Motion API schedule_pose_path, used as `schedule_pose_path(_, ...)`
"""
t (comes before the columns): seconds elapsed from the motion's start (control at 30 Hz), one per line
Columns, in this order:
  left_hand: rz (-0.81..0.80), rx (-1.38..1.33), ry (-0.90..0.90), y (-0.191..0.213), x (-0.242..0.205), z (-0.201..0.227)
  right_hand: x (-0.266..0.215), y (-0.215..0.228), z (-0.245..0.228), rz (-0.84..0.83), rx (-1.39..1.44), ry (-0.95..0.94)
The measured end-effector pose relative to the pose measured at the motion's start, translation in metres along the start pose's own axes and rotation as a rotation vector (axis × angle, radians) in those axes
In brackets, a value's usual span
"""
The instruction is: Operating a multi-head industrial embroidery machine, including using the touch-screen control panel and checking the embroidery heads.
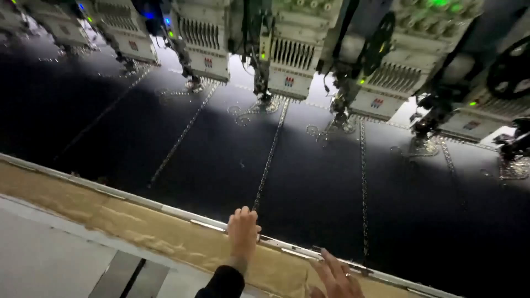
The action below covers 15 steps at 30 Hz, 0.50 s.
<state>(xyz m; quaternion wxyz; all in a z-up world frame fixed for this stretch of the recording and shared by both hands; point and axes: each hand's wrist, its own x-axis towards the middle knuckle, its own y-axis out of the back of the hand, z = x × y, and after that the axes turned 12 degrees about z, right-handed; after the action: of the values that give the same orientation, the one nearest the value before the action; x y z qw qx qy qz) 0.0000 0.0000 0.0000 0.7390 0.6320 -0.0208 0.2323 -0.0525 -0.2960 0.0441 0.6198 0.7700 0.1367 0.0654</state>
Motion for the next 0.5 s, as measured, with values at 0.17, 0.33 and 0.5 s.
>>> schedule_pose_path(0.17,0.054,-0.046,0.034,-0.053,0.037,0.005,0.091,0.007,-0.001,-0.011,-0.026,0.139)
schedule_pose_path(0.33,0.303,0.259,-0.008,-0.088,0.056,0.021,0.148,0.003,0.019,0.057,0.050,0.288)
schedule_pose_path(0.5,0.219,-0.131,0.360,-0.087,0.048,0.036,0.155,0.052,0.025,-0.205,0.111,0.168)
